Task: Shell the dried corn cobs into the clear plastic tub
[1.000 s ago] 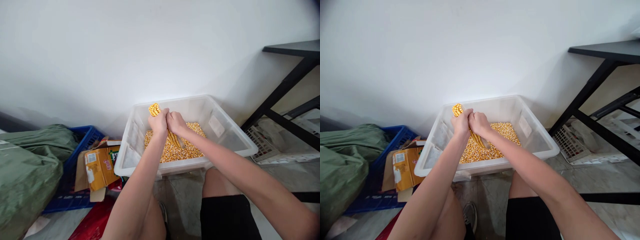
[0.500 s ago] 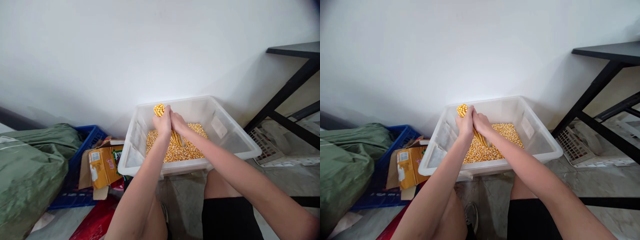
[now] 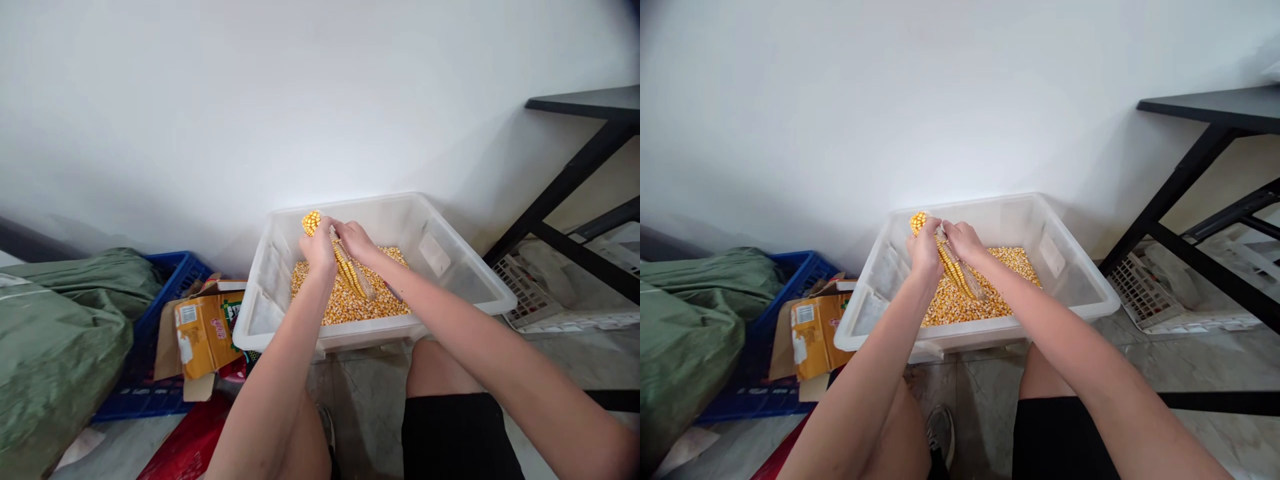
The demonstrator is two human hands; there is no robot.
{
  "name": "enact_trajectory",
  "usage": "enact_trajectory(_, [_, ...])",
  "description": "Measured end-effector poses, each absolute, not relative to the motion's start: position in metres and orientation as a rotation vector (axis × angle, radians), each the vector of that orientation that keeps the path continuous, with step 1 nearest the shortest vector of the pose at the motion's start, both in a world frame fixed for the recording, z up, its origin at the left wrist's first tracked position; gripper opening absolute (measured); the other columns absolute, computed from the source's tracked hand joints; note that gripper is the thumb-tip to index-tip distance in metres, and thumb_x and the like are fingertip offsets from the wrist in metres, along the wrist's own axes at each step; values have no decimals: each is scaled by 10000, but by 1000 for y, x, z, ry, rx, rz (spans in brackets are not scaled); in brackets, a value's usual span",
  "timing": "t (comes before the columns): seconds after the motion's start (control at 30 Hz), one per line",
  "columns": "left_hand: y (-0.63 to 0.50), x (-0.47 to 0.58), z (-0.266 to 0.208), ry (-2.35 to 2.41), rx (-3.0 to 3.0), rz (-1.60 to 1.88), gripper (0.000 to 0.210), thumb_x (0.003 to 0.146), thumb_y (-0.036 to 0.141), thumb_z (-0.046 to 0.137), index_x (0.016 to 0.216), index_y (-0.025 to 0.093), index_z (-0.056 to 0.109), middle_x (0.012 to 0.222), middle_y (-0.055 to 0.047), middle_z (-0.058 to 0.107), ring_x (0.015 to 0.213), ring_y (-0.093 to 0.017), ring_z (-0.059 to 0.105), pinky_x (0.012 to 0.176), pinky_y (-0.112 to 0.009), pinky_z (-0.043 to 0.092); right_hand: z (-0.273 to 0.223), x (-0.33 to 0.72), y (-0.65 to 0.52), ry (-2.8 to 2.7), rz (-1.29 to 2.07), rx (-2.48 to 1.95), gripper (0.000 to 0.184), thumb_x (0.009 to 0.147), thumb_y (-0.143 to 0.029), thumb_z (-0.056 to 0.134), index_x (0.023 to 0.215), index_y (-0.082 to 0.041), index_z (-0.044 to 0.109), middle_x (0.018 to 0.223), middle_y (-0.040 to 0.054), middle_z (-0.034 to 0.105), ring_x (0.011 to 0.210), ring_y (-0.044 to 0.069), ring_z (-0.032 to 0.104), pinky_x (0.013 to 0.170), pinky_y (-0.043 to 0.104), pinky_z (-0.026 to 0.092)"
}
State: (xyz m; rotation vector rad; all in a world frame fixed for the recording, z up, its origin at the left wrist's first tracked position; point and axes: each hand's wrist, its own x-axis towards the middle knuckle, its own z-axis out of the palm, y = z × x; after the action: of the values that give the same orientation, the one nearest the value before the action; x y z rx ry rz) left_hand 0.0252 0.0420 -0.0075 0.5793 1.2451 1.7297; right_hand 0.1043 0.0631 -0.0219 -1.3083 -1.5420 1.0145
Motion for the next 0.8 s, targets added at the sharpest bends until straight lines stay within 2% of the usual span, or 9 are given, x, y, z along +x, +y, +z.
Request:
enact_trajectory(0.13, [49,17,-8,1286,471,1822,285,648,340,723,707,201,482,642,44,407,533,-111,478,497,-255,403,-20,106,67,-1404,1321,-1298,475,956,-510,376,703,-181,609,633,31,610,537,146,525,548,260,373])
enact_trajectory(0.23, [55,12,-8,1330,434,1914,315,669,394,740,736,208,495,679,34,430,579,-123,487,522,-264,412,-20,105,62,-1554,1114,-1385,560,969,-564,337,696,-182,642,701,64,665,646,181,598,637,276,404])
enact_trajectory(0.4, [57,12,-9,1371,452,1977,299,694,405,742,748,202,529,736,13,491,661,-131,515,577,-259,436,-26,94,50,-1709,779,-1553,702,961,-684,196,560,-222,540,605,115,622,742,269,640,726,328,413])
enact_trajectory(0.6, [52,14,-4,1331,383,1944,316,687,406,749,764,201,521,751,3,500,669,-133,521,564,-257,434,-30,89,55,-1714,670,-1642,697,987,-614,165,637,-202,606,775,200,695,876,319,662,806,365,426])
enact_trajectory(0.67, [53,13,-5,1325,367,1945,314,673,390,752,768,198,523,747,8,495,663,-128,511,564,-256,429,-31,90,56,-1723,651,-1616,657,996,-571,183,647,-201,601,763,188,687,853,307,652,801,358,419])
enact_trajectory(0.8, [58,11,-11,1388,367,1937,328,639,387,752,730,196,502,711,28,446,615,-113,464,535,-258,391,-35,92,60,-1726,771,-1551,570,990,-516,250,589,-220,528,612,92,592,706,242,589,732,321,399])
